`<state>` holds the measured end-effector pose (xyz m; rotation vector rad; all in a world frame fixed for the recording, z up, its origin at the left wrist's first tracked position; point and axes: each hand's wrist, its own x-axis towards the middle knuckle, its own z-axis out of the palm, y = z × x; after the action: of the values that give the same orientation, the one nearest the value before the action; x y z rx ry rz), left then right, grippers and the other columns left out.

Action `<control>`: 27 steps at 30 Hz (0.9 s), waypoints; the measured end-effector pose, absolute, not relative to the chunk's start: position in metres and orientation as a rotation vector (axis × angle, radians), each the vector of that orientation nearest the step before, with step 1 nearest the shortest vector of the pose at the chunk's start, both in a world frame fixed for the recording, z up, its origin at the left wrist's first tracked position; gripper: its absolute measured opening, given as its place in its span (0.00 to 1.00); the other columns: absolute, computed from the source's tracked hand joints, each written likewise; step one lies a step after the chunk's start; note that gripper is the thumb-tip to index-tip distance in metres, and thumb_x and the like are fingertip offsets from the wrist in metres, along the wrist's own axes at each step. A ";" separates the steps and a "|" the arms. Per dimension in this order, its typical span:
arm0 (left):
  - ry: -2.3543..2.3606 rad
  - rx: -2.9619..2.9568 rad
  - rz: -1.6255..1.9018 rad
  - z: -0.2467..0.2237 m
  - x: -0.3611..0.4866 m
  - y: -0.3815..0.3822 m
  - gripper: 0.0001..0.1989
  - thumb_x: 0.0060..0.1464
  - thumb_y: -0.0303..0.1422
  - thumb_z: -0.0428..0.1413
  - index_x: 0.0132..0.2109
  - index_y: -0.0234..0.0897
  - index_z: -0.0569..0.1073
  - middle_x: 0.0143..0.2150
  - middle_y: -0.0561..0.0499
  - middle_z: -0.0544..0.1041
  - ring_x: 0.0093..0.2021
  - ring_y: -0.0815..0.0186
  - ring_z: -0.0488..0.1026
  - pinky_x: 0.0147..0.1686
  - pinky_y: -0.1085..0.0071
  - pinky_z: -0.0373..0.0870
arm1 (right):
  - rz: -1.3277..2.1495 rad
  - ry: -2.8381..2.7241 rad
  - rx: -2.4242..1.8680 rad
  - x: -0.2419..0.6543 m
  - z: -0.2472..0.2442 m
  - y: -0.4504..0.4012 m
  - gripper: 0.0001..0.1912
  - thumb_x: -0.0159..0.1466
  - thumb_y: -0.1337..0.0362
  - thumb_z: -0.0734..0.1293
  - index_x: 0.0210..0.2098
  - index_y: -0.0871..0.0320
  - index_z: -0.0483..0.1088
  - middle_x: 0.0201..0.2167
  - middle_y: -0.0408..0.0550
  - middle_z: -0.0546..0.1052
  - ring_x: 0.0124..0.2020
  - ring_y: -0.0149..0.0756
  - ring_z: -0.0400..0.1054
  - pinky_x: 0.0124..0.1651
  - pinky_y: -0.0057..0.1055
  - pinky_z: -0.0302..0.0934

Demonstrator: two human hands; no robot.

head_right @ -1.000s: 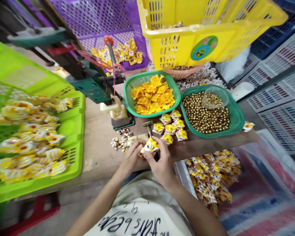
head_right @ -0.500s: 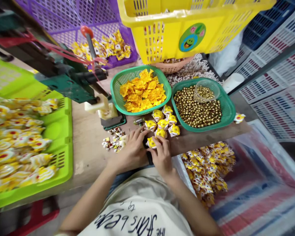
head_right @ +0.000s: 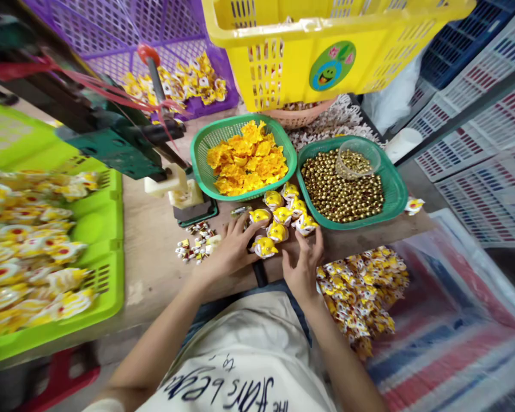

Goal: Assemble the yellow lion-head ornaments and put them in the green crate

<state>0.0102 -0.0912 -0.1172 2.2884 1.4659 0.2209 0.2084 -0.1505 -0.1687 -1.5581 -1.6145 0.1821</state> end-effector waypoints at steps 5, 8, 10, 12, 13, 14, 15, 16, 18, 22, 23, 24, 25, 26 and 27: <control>1.311 2.310 0.164 -0.111 0.010 -0.076 0.41 0.50 0.37 0.64 0.68 0.54 0.57 0.69 0.38 0.51 0.69 0.39 0.47 0.62 0.39 0.48 | 0.170 -1.584 -1.520 0.215 -0.166 -0.126 0.34 0.59 0.62 0.72 0.62 0.59 0.57 0.65 0.65 0.51 0.68 0.57 0.49 0.65 0.58 0.54; 1.258 2.283 0.158 -0.107 0.009 -0.069 0.41 0.50 0.35 0.64 0.69 0.51 0.58 0.66 0.36 0.56 0.68 0.40 0.50 0.62 0.40 0.48 | 0.169 -1.493 -1.467 0.216 -0.167 -0.125 0.32 0.58 0.62 0.72 0.59 0.57 0.58 0.59 0.62 0.58 0.61 0.51 0.59 0.56 0.50 0.66; 1.242 2.285 0.160 -0.106 0.007 -0.067 0.40 0.50 0.35 0.63 0.69 0.50 0.58 0.64 0.36 0.57 0.67 0.41 0.51 0.62 0.42 0.49 | 0.199 -1.521 -1.426 0.217 -0.167 -0.126 0.35 0.58 0.61 0.72 0.61 0.56 0.55 0.59 0.62 0.59 0.60 0.51 0.59 0.53 0.48 0.68; 1.228 2.311 0.158 -0.107 0.006 -0.065 0.38 0.51 0.37 0.63 0.68 0.50 0.61 0.62 0.36 0.58 0.66 0.41 0.52 0.61 0.42 0.50 | 0.253 -1.616 -1.415 0.220 -0.168 -0.127 0.39 0.59 0.61 0.72 0.63 0.56 0.51 0.61 0.62 0.58 0.62 0.53 0.58 0.57 0.51 0.65; 1.217 2.327 0.155 -0.108 0.006 -0.064 0.36 0.52 0.38 0.62 0.67 0.50 0.62 0.61 0.36 0.59 0.66 0.41 0.53 0.61 0.42 0.50 | 0.281 -1.668 -1.420 0.221 -0.169 -0.126 0.40 0.59 0.61 0.72 0.64 0.56 0.50 0.61 0.63 0.59 0.63 0.53 0.57 0.59 0.53 0.62; 1.201 2.343 0.154 -0.109 0.006 -0.063 0.34 0.53 0.39 0.62 0.66 0.50 0.63 0.60 0.37 0.60 0.65 0.41 0.54 0.61 0.42 0.50 | 0.303 -1.707 -1.424 0.222 -0.170 -0.125 0.40 0.59 0.61 0.72 0.65 0.56 0.49 0.61 0.63 0.59 0.63 0.53 0.58 0.61 0.54 0.60; 1.178 2.356 0.155 -0.110 0.006 -0.063 0.33 0.53 0.40 0.62 0.65 0.50 0.65 0.59 0.37 0.61 0.64 0.41 0.55 0.61 0.41 0.49 | 0.311 -1.724 -1.430 0.223 -0.171 -0.123 0.40 0.59 0.61 0.72 0.65 0.56 0.50 0.60 0.62 0.61 0.62 0.53 0.59 0.61 0.55 0.59; 1.150 2.363 0.159 -0.110 0.007 -0.062 0.32 0.53 0.40 0.62 0.64 0.49 0.66 0.58 0.38 0.61 0.63 0.42 0.55 0.61 0.41 0.48 | 0.308 -1.717 -1.435 0.225 -0.173 -0.121 0.40 0.59 0.61 0.73 0.65 0.56 0.51 0.58 0.62 0.63 0.61 0.52 0.61 0.61 0.54 0.60; 1.092 2.351 0.179 -0.109 0.008 -0.062 0.29 0.53 0.40 0.62 0.62 0.47 0.69 0.57 0.38 0.62 0.63 0.43 0.55 0.62 0.42 0.47 | 0.311 -1.671 -1.416 0.227 -0.176 -0.116 0.40 0.58 0.60 0.73 0.64 0.56 0.52 0.53 0.59 0.68 0.55 0.49 0.65 0.58 0.52 0.62; 1.053 2.234 0.278 -0.107 0.010 -0.064 0.18 0.58 0.38 0.55 0.54 0.39 0.75 0.54 0.40 0.61 0.60 0.47 0.57 0.62 0.49 0.53 | 0.476 -1.659 -1.312 0.227 -0.171 -0.110 0.27 0.61 0.61 0.71 0.58 0.55 0.63 0.45 0.53 0.75 0.47 0.43 0.70 0.54 0.44 0.66; 1.058 2.193 0.308 -0.107 0.010 -0.065 0.16 0.59 0.37 0.53 0.50 0.37 0.77 0.53 0.40 0.61 0.59 0.49 0.58 0.62 0.51 0.55 | 0.520 -1.648 -1.299 0.226 -0.167 -0.110 0.22 0.62 0.61 0.70 0.54 0.54 0.66 0.45 0.53 0.76 0.47 0.43 0.71 0.54 0.43 0.65; 1.066 2.150 0.340 -0.108 0.010 -0.067 0.14 0.60 0.37 0.51 0.46 0.36 0.77 0.53 0.41 0.61 0.58 0.51 0.59 0.61 0.53 0.56 | 0.564 -1.620 -1.299 0.224 -0.164 -0.109 0.18 0.62 0.60 0.70 0.50 0.55 0.69 0.45 0.52 0.76 0.48 0.43 0.71 0.54 0.42 0.65; 1.077 2.104 0.377 -0.110 0.010 -0.068 0.14 0.60 0.36 0.50 0.43 0.35 0.77 0.52 0.42 0.62 0.57 0.52 0.60 0.61 0.55 0.57 | 0.614 -1.576 -1.308 0.222 -0.159 -0.110 0.15 0.61 0.60 0.70 0.47 0.55 0.71 0.44 0.51 0.77 0.48 0.43 0.71 0.53 0.42 0.65; 1.095 2.048 0.421 -0.111 0.011 -0.069 0.13 0.60 0.36 0.49 0.39 0.35 0.77 0.51 0.42 0.62 0.56 0.53 0.61 0.60 0.56 0.58 | 0.673 -1.521 -1.324 0.219 -0.154 -0.109 0.13 0.61 0.59 0.71 0.44 0.55 0.72 0.43 0.51 0.78 0.47 0.43 0.72 0.52 0.41 0.65; 1.113 1.983 0.470 -0.111 0.012 -0.070 0.13 0.59 0.35 0.49 0.35 0.34 0.76 0.50 0.43 0.63 0.54 0.54 0.61 0.60 0.58 0.59 | 0.735 -1.461 -1.346 0.217 -0.149 -0.109 0.12 0.60 0.59 0.71 0.42 0.56 0.73 0.41 0.49 0.78 0.45 0.42 0.72 0.50 0.39 0.65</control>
<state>0.0120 -0.0697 -0.1114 1.9831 1.1133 0.4698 0.2169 -0.1090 -0.1493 -1.3459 -1.4614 0.7350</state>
